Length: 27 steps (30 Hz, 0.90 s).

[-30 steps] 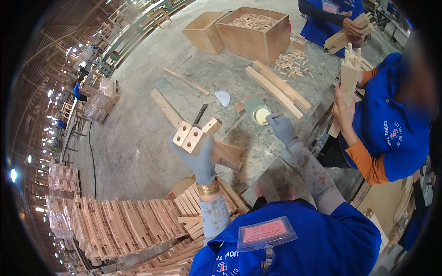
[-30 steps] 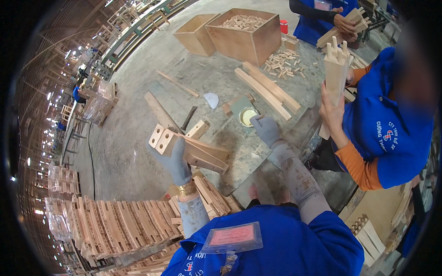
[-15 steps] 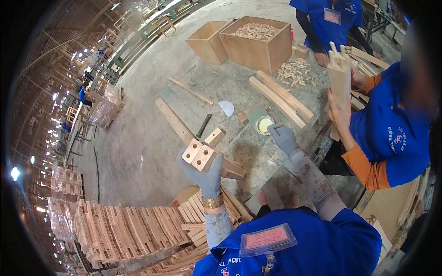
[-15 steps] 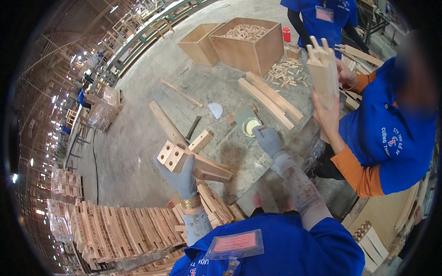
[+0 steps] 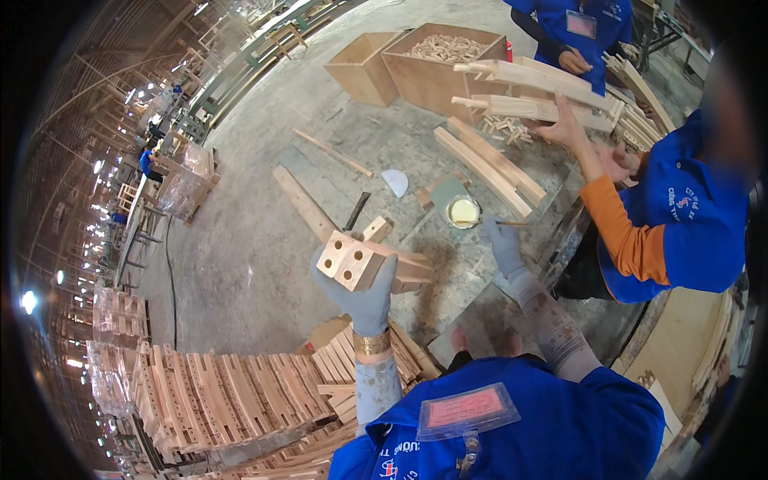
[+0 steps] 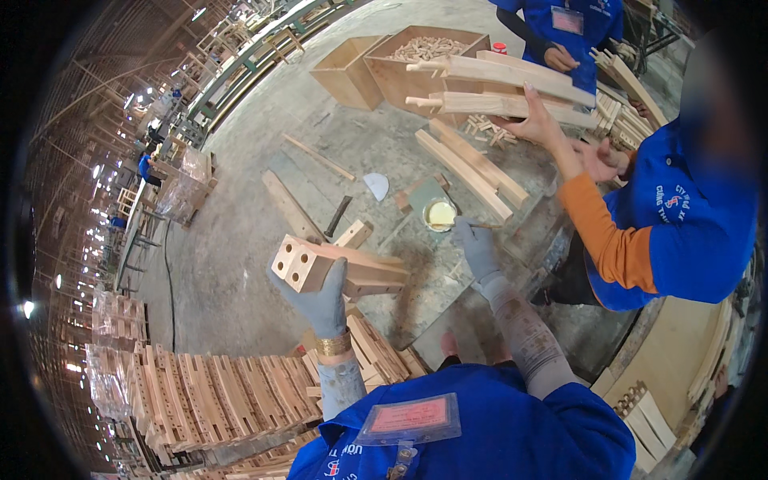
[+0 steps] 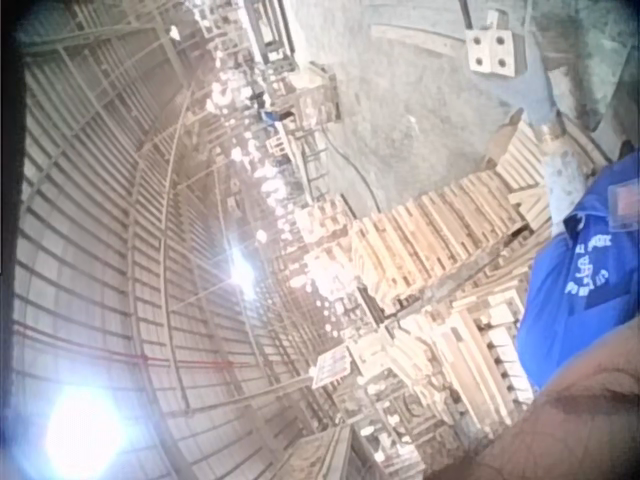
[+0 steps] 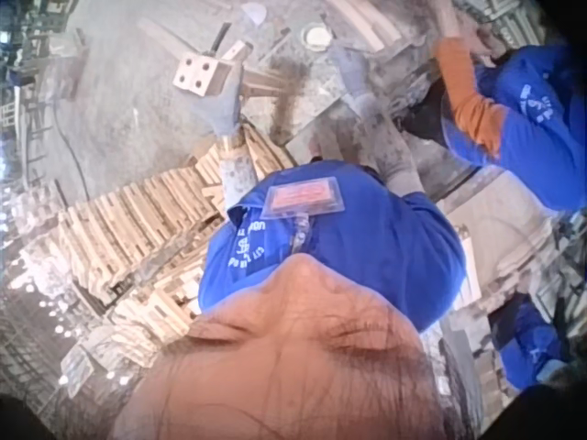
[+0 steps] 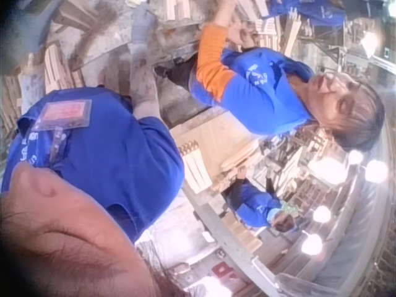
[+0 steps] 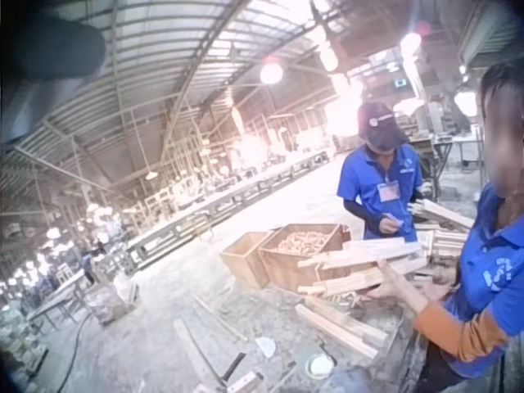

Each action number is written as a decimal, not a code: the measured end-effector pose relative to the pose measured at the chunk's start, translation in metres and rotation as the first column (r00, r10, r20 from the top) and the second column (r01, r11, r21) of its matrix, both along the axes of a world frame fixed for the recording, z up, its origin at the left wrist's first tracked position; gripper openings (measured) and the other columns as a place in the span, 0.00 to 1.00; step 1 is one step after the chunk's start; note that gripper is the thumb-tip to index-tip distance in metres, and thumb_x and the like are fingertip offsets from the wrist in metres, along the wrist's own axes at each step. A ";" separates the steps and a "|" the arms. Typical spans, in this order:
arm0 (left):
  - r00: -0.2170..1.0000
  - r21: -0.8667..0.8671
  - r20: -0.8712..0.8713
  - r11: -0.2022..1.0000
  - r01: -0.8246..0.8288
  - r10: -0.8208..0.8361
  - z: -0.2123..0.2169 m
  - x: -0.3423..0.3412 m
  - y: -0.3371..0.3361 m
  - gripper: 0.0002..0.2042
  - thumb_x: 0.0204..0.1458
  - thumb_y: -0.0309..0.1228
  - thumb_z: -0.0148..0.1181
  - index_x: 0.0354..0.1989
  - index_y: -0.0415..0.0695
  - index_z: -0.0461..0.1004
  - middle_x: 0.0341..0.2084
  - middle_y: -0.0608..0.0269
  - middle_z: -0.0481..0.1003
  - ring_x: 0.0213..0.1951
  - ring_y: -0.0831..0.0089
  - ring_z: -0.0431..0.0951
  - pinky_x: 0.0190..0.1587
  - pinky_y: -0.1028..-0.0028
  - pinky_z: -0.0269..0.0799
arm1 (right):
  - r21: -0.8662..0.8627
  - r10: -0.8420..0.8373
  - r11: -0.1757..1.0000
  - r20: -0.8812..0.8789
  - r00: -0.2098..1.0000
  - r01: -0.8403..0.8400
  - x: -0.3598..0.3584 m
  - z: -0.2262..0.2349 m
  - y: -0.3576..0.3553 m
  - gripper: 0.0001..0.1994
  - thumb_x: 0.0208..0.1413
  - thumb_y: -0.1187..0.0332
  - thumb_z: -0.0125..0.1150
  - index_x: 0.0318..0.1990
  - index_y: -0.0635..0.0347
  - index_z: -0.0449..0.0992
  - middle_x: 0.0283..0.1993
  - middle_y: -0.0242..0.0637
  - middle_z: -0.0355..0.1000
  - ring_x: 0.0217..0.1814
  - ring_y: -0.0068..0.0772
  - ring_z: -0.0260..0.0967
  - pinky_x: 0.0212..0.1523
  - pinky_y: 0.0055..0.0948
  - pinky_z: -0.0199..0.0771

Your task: The person applies glue to the holes of small wooden blocks using a brush, then inserts wooden dowels into the glued holes. The person repeats this process for multiple blocks, stacking the finished pieces on a nearby pile.

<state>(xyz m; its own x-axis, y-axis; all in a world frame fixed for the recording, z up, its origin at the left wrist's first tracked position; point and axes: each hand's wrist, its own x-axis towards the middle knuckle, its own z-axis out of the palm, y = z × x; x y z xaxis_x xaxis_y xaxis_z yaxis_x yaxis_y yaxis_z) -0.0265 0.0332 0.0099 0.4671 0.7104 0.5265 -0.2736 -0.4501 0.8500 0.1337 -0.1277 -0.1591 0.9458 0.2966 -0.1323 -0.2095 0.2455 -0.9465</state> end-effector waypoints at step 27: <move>0.975 0.094 -0.124 0.976 0.197 -0.185 0.005 0.017 -0.011 0.35 0.30 0.30 0.72 0.47 0.41 0.55 0.39 0.60 0.65 0.40 0.73 0.69 0.41 0.73 0.70 | -0.270 0.348 0.933 0.843 0.411 -0.237 -0.036 0.325 0.030 0.12 0.53 0.65 0.54 0.29 0.67 0.73 0.20 0.36 0.68 0.20 0.23 0.67 0.22 0.22 0.65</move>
<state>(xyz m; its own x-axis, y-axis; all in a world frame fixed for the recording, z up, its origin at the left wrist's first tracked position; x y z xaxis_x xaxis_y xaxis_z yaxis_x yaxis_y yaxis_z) -0.0099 0.0219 0.0149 0.6501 0.5455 0.5289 -0.2670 -0.4877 0.8312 0.0981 -0.0980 0.1657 0.4352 0.6175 0.6552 0.6890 0.2400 -0.6838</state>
